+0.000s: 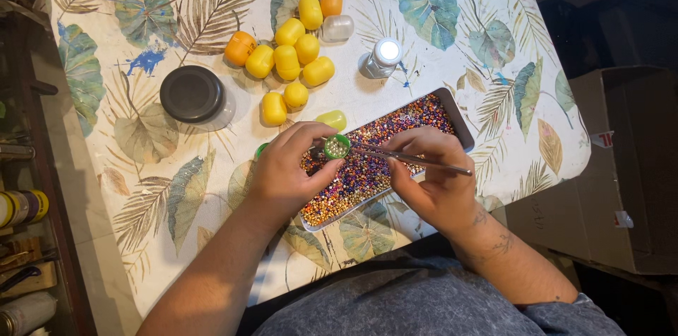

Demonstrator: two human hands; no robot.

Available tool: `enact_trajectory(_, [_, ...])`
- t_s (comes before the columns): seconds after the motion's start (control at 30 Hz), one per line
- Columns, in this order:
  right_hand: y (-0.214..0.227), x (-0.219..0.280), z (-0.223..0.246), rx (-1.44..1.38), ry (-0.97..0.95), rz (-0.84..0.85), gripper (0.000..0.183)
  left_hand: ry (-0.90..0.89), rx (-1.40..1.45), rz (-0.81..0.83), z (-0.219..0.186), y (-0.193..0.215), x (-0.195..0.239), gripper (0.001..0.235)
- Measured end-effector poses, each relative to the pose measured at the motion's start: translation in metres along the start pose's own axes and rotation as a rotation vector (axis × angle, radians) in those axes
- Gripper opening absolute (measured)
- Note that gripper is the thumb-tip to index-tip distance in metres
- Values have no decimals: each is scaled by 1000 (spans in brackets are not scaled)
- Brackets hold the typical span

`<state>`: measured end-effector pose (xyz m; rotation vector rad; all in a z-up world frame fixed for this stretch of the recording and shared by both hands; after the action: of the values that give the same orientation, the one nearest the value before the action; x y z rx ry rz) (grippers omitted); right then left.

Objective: The person uses tweezers to pick colorful sprinkles from a tray and places them onto a small green spherical object. After filling the surface, they close the object with a matching green cap and set it aside.

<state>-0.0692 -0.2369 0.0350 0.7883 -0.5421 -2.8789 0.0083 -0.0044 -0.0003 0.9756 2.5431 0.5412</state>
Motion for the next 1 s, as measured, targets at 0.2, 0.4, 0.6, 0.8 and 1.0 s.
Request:
enact_trajectory(0.2, [14,2,-4,36,65,47,27,-67,-142,22,-4,0,0,42])
enact_trajectory(0.4, [67,33,-46,27,-133,-202,34,-74,-46,-51,-7,1,-1,43])
enact_trajectory(0.6, [78,74,-79,21,-176,-284,33,-82,-44,-83,-6,0,0,41])
enact_trajectory(0.8, [76,89,-93,87,-136,-243,34,-87,-38,-70,-5,0,-2,40])
enact_trajectory(1.0, [73,85,-87,156,-145,-186,31,-93,-66,-76,-7,0,-3,41])
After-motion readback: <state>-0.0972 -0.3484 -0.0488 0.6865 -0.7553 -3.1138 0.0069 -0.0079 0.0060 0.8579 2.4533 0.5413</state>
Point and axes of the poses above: each hand's wrist, its own x-axis away from the middle knuckle, its own y-axis out of the back of the hand, z = x × y, the point moved 1 cm from there along -x, towards the middle knuckle, and after that the axes turned 14 degrees about z, right-handed, at the moved point
